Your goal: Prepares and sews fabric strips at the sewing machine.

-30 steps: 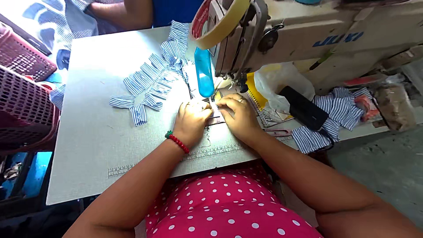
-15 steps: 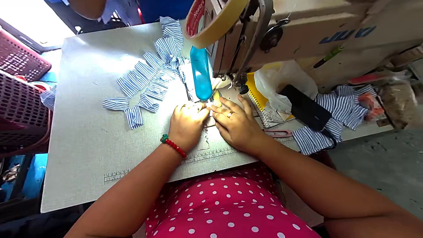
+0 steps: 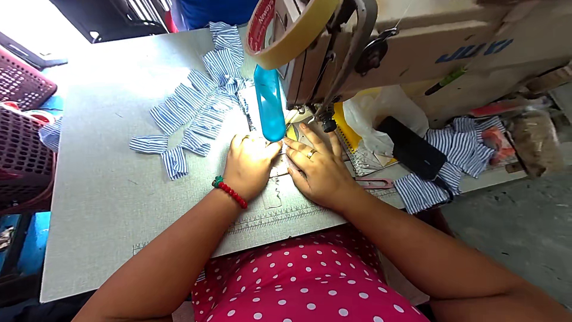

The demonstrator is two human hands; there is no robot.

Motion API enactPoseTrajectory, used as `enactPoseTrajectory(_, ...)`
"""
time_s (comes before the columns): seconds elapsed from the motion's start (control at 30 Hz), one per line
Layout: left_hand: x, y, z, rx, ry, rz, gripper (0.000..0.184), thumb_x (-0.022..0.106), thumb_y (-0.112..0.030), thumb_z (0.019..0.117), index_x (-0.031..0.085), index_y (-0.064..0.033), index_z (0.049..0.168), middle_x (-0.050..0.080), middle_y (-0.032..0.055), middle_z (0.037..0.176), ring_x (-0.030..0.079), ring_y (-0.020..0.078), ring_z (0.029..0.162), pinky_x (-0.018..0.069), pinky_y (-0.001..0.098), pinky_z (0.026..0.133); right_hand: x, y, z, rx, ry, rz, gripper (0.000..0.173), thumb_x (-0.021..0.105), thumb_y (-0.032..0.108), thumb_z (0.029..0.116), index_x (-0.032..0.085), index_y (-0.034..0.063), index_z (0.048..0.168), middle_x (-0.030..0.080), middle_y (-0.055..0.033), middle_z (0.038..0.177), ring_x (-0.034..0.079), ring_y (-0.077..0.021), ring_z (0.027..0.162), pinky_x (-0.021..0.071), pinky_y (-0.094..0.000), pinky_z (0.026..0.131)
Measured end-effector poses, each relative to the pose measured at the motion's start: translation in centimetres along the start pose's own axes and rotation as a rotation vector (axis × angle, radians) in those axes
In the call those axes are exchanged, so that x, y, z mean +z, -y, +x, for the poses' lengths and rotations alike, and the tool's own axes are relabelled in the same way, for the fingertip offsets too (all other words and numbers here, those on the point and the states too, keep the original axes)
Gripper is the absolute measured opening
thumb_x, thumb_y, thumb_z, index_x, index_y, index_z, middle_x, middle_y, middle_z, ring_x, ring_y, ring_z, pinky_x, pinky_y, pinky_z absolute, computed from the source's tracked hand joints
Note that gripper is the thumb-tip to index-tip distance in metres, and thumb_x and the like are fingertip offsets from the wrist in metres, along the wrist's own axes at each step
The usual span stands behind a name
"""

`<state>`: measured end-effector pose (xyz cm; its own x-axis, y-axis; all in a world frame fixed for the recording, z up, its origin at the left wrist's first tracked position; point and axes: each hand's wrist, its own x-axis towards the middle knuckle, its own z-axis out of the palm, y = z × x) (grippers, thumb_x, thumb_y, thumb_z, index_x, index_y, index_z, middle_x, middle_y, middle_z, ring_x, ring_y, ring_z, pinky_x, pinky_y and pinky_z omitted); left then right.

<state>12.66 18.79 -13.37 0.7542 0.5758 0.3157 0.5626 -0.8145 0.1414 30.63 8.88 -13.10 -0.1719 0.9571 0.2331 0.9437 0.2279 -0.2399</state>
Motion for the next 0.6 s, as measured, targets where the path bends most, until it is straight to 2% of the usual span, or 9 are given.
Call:
enactPoseTrajectory(0.2, 0.19, 0.15, 0.05, 0.003, -0.011, -0.005, 0.031, 0.049, -0.014, 0.1021, 0.076, -0.0187, 0.115, 0.075, 0.008, 0.107, 0.069, 0.0302, 0.105, 0.0464, 0.0535, 0.097, -0.03, 0.11, 0.09, 0.011, 0.025, -0.016, 0.046, 0.037, 0.032, 0.1041, 0.07, 0.0161, 0.131, 0.055, 0.0024, 0.152, 0.032, -0.0284, 0.153, 0.0075, -0.0742, 0.118)
enactPoseTrajectory(0.27, 0.17, 0.16, 0.07, 0.007, -0.022, -0.018, 0.032, 0.05, -0.012, 0.1008, 0.077, -0.0184, 0.116, 0.075, 0.0083, 0.108, 0.069, 0.0304, 0.104, 0.0465, 0.0533, 0.094, -0.04, 0.1, 0.11, 0.014, 0.029, -0.014, 0.046, 0.037, 0.032, 0.1043, 0.07, 0.0159, 0.132, 0.056, 0.0022, 0.151, 0.031, -0.028, 0.153, 0.0058, -0.0745, 0.118)
enactPoseTrajectory(0.43, 0.32, 0.31, 0.02, -0.003, -0.02, -0.046, 0.032, 0.048, -0.014, 0.1026, 0.077, -0.0193, 0.115, 0.075, 0.0057, 0.113, 0.068, 0.0285, 0.107, 0.0457, 0.0514, 0.096, 0.01, 0.03, 0.12, 0.027, 0.031, 0.007, 0.046, 0.038, 0.033, 0.1039, 0.069, 0.0169, 0.133, 0.055, 0.0035, 0.152, 0.031, -0.0283, 0.153, 0.0069, -0.075, 0.118)
enactPoseTrajectory(0.53, 0.34, 0.36, -0.08, 0.003, -0.027, -0.047, 0.033, 0.048, -0.013, 0.1019, 0.077, -0.0197, 0.117, 0.075, 0.005, 0.117, 0.068, 0.0277, 0.107, 0.0446, 0.0508, 0.097, -0.08, 0.01, 0.08, 0.032, 0.025, 0.002, 0.046, 0.039, 0.035, 0.1033, 0.069, 0.0166, 0.132, 0.052, -0.0027, 0.154, 0.031, -0.0326, 0.153, 0.0096, -0.0728, 0.119)
enactPoseTrajectory(0.6, 0.3, 0.35, -0.1, 0.003, -0.033, -0.041, 0.033, 0.048, -0.013, 0.1018, 0.077, -0.0194, 0.117, 0.075, 0.0058, 0.115, 0.068, 0.0275, 0.105, 0.0437, 0.0506, 0.097, -0.13, -0.04, 0.0, 0.039, 0.009, -0.01, 0.045, 0.042, 0.038, 0.1022, 0.07, 0.0175, 0.131, 0.05, -0.0069, 0.155, 0.03, -0.035, 0.152, 0.011, -0.0713, 0.119)
